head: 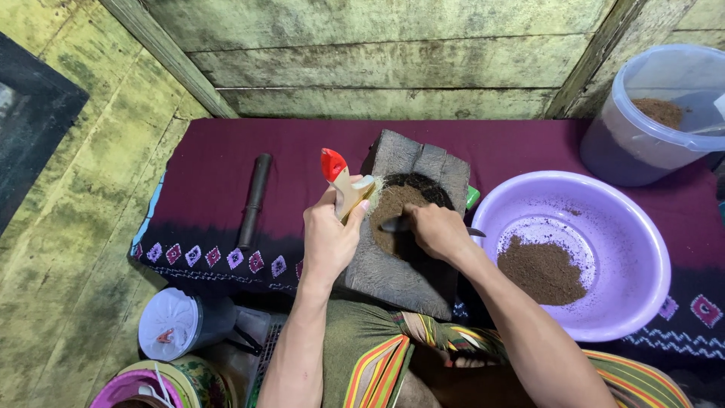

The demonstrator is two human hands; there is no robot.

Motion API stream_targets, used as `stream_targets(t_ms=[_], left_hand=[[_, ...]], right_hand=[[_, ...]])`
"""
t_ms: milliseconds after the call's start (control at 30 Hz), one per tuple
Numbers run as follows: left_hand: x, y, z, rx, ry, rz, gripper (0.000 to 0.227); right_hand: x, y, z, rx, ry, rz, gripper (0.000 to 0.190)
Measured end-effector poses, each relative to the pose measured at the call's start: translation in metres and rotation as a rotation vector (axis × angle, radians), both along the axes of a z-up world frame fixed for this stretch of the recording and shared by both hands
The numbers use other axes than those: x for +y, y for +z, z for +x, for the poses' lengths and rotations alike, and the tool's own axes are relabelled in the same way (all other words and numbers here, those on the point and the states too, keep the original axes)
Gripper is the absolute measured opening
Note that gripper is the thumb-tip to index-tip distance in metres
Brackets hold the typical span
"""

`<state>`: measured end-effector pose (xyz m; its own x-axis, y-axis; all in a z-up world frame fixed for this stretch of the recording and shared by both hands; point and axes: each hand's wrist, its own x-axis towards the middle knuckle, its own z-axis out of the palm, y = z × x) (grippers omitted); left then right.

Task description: Transferring ground material from a stone mortar to a bowl using a spoon and a brush

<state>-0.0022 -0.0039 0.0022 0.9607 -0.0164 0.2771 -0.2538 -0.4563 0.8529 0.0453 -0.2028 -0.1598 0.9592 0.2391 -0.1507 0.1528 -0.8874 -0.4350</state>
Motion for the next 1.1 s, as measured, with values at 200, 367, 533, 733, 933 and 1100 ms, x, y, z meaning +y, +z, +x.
stream_targets(t_ms=[200,367,533,733,933,1100], left_hand=[[0.002,-0.001,0.002,0.007,-0.034,0.007,0.034],[0.002,-0.001,0.001,0.016,-0.042,0.03,0.034],[0.0,0.003,0.001,0.029,-0.048,0.037,0.033],[0.001,0.0,0.002,0.031,-0.054,0.05,0.035],[-0.001,-0.001,0.001,0.055,-0.073,0.041,0.036],[-0.006,0.001,-0.006,0.02,-0.094,0.058,0.03]], right_hand=[[0.019,0.043,-0.019,0.074,-0.009,0.022,0.044],[0.002,-0.009,-0.006,0.087,0.002,-0.185,0.036],[0.009,0.04,-0.01,0.116,-0.098,-0.01,0.037],[0.017,0.022,-0.015,0.185,-0.055,0.071,0.047],[0.006,0.035,-0.012,0.237,0.009,-0.067,0.039],[0.014,0.042,-0.017,0.191,-0.131,0.081,0.04]])
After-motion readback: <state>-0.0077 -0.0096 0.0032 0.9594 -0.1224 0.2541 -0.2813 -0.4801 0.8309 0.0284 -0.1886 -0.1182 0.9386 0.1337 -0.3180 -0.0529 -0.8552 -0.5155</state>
